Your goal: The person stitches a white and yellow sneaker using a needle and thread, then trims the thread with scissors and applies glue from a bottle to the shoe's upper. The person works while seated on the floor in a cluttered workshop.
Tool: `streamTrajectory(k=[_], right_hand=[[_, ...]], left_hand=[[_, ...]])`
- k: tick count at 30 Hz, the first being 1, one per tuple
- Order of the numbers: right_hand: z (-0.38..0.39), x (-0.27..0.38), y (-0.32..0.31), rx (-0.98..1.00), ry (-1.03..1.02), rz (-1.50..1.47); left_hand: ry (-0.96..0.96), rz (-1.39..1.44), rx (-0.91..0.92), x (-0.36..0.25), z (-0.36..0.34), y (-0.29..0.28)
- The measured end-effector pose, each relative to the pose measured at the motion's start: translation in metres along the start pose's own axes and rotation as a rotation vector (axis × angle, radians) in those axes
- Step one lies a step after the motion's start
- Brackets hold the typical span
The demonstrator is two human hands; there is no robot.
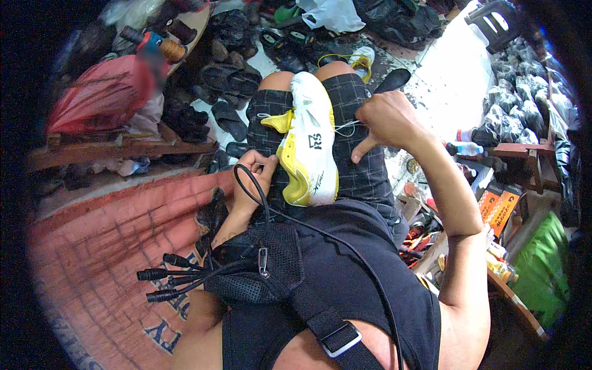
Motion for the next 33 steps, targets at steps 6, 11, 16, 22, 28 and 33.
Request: streamTrajectory(k=[6,11,16,22,28,33], right_hand=[[0.008,-0.020,0.031,-0.067,-0.305,-1.185],[0.023,-0.024,0.037,-0.884,-0.309,-2.274],[0.027,0.033,0.062,-0.228,0.211,-1.194],[0.028,0.054,0.067,-0.727,0.057,-2.322],[-0.001,0.053,0.069,-0.683,0.467,-2.286],[-0.004,0.041,0.084,-0.557,0.544,-2.349]], left_hand=[[0.154,-0.071,-0.054,0.009,-0.003,-0.016],[-0.247,1.277,-0.044,0.023,-0.008,-0.020],[0.049,1.150,0.288,0.005,-0.020,-0.011],[0.392,-0.394,0.121,-0.032,0.002,-0.004],[0.380,-0.585,0.151,-0.009,0.008,-0.001],[0.107,-0.512,-0.067,0.086,0.053,-0.071]])
Point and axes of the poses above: each hand's wrist, its own z-axis away from the middle knuckle, its own y-axis out of the palm, x = y × z, the point moved 2 cm from there along -z, towards the middle knuckle, and after that the axes turned 2 degrees about -y, right-handed, at the moved point
